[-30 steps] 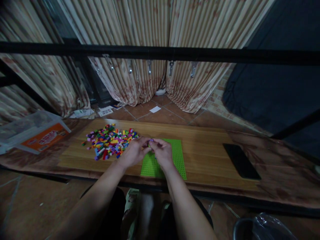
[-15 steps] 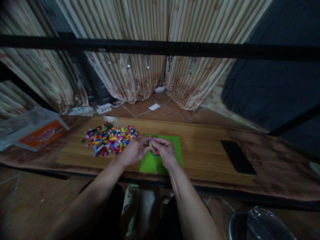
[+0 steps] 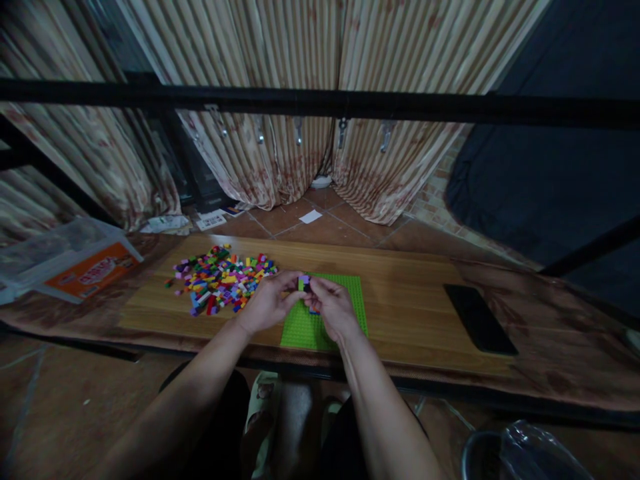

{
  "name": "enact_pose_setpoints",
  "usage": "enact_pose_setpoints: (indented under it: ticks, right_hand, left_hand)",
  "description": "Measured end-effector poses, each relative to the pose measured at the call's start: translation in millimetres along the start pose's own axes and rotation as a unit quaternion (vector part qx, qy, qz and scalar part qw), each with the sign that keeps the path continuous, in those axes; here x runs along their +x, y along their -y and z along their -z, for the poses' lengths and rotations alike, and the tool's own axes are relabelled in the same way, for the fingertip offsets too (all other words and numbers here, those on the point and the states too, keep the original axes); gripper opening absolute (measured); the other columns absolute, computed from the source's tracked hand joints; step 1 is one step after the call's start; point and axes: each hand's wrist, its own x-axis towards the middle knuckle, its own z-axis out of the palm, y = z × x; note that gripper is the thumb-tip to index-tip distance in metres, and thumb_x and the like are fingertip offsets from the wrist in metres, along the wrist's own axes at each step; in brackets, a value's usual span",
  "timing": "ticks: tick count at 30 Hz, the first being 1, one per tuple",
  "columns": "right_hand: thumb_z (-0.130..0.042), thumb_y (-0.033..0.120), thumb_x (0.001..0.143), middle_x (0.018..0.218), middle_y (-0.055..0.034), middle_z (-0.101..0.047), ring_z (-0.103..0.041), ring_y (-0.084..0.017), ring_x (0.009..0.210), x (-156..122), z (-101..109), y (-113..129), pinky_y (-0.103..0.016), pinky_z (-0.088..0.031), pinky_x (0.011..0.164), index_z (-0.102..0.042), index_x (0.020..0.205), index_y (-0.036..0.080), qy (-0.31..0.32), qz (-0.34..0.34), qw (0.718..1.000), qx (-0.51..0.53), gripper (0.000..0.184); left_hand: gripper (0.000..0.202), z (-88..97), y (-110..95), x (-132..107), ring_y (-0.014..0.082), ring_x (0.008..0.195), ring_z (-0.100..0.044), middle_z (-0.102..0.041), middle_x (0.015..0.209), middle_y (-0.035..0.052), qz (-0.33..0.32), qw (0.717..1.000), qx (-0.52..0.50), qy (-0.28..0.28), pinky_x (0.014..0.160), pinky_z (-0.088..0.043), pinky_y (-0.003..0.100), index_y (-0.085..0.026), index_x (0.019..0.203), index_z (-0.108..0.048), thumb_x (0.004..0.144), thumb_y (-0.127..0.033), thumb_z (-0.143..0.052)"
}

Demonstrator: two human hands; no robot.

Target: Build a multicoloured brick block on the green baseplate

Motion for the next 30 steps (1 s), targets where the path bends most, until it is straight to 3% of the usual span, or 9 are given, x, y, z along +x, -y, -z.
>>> enact_pose_setpoints:
  ticks: [7, 11, 16, 23, 30]
  right_hand:
    - [-0.067, 0.058, 0.072, 0.073, -0.0062, -0.07, -0.062, -0.015, 0.061, 1.4, -1.3, 1.3, -0.026, -0.047, 0.051, -0.067, 0.077, 0.018, -0.002, -0.005, 0.999, -0.05, 0.04]
    - [-0.073, 0.053, 0.066, 0.066, -0.0002, -0.065, -0.055, -0.01, 0.057, -2.4, -7.1, 4.0, -0.021, -0.04, 0.048, -0.067, 0.072, 0.018, 0.003, -0.044, 0.998, -0.046, 0.036]
    - [-0.081, 0.047, 0.056, 0.052, 0.0065, -0.053, -0.041, -0.004, 0.046, -2.7, -11.4, -0.7, -0.018, -0.03, 0.043, -0.063, 0.061, 0.017, -0.047, -0.03, 0.996, -0.065, 0.036]
    - [-0.084, 0.042, 0.053, 0.058, 0.0041, -0.059, -0.043, -0.004, 0.047, 0.6, -5.7, -3.2, -0.017, -0.034, 0.042, -0.068, 0.064, 0.018, -0.033, -0.041, 0.998, 0.019, 0.031]
    - [-0.08, 0.03, 0.062, 0.07, 0.0025, -0.066, -0.053, -0.006, 0.056, 1.3, -3.5, 1.7, -0.017, -0.042, 0.049, -0.069, 0.068, 0.02, -0.033, -0.043, 0.994, 0.096, 0.016]
  left_hand:
    - [0.029, 4.2, 0.6, -0.2, 0.0172, 0.08, -0.063, -0.067, 0.089, 0.0056, 0.015, 1.0, -0.003, 0.024, 0.076, -0.05, 0.029, -0.017, 0.109, -0.061, 0.081, -0.025, -0.061]
    - [0.03, 5.9, -0.2, -1.3, 0.016, 0.077, -0.061, -0.065, 0.084, 0.0033, 0.007, 0.999, 0.002, 0.041, 0.072, -0.049, 0.027, -0.018, 0.109, -0.061, 0.08, -0.023, -0.061]
    - [0.025, 3.2, 0.7, -1.5, 0.0153, 0.075, -0.06, -0.064, 0.082, 0.0024, 0.0, 0.998, 0.019, 0.056, 0.069, -0.048, 0.026, -0.018, 0.104, -0.063, 0.081, -0.025, -0.061]
    - [0.025, -2.6, -0.6, -2.3, 0.014, 0.073, -0.059, -0.063, 0.08, 0.002, -0.017, 1.0, 0.0, 0.013, 0.07, -0.049, 0.026, -0.019, 0.106, -0.063, 0.081, -0.026, -0.062]
    - [0.034, -10.3, 4.4, -0.5, 0.0145, 0.079, -0.062, -0.065, 0.093, 0.0057, -0.005, 0.997, -0.064, -0.039, 0.078, -0.051, 0.028, -0.016, 0.114, -0.058, 0.082, -0.028, -0.062]
